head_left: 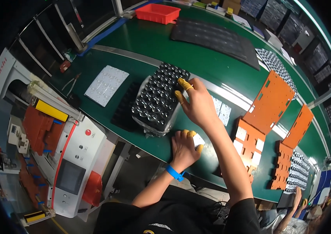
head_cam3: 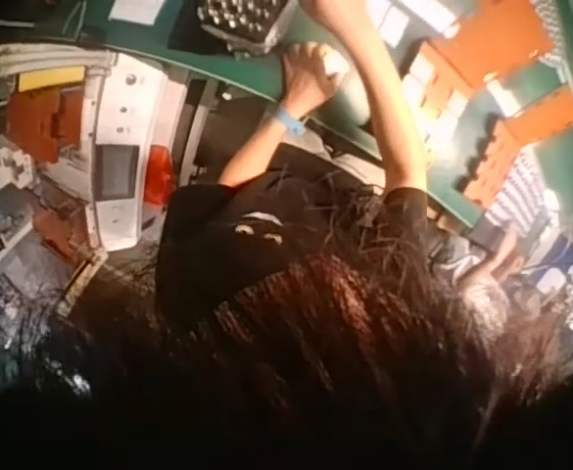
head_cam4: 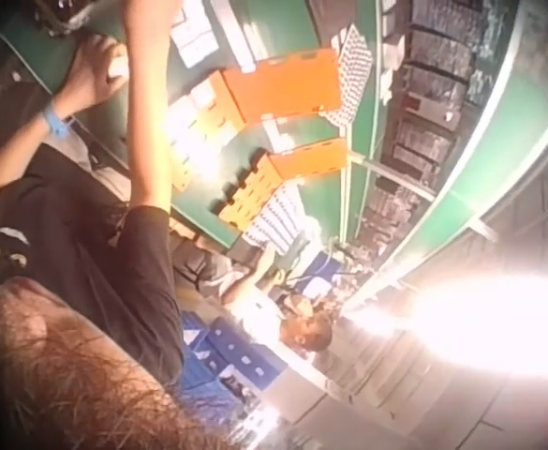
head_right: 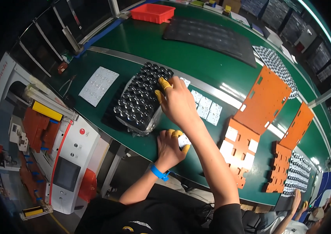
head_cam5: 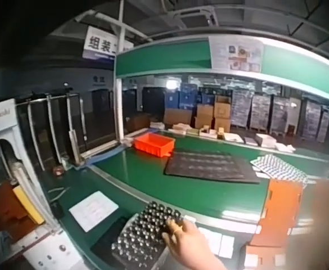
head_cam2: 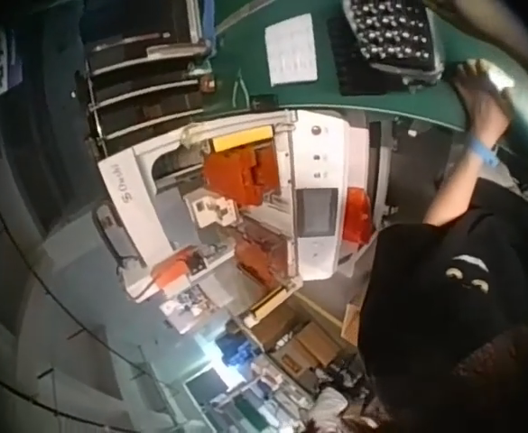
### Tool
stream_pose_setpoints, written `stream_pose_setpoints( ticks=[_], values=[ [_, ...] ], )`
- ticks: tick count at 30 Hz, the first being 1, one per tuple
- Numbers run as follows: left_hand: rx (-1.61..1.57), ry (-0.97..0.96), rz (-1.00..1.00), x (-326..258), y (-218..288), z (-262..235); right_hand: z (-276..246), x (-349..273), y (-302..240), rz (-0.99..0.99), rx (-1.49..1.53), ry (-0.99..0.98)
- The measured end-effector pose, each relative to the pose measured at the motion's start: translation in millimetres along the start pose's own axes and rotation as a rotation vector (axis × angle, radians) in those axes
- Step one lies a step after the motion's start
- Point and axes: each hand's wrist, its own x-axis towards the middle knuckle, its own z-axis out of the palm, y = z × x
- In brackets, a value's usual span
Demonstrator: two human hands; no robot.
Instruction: Assemble small LED components into a fixture template on a production line.
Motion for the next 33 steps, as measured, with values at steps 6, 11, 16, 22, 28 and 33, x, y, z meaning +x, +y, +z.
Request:
stream_pose_setpoints(
  ticks=[6, 11, 16, 22, 28, 33],
  values=[
    [-0.107, -0.05, 0.032, -3.8, -5.9, 4.1, 3.8, 5.1, 4.3, -0.115, 0.067, 0.155],
    [-0.133, 0.02, 0.12, -9.3, -15.2, 12.3, -1.3, -11.4, -3.3, -0.098, 0.147, 0.218],
    [-0.189, -0.075, -0.036, -4.2, -14.8, 2.0, -37.2, -64.1, -23.5, 0.113, 0.437, 0.027],
    [-0.635, 0.087, -0.104, -5.3, -8.6, 5.7, -61.8, -189.0, 12.0, 0.579, 0.972, 0.054],
    [-0.997, -0.199, -0.02, -38.6, 47.8, 6.1, -69.1, -263.2, 9.3, 0.846, 1.108, 0.335],
    [-1.103, -0.304, -0.071, -64.2, 79.2, 9.4, -77.1, -290.8, -0.9, 0.791, 1.015, 0.415]
  ],
)
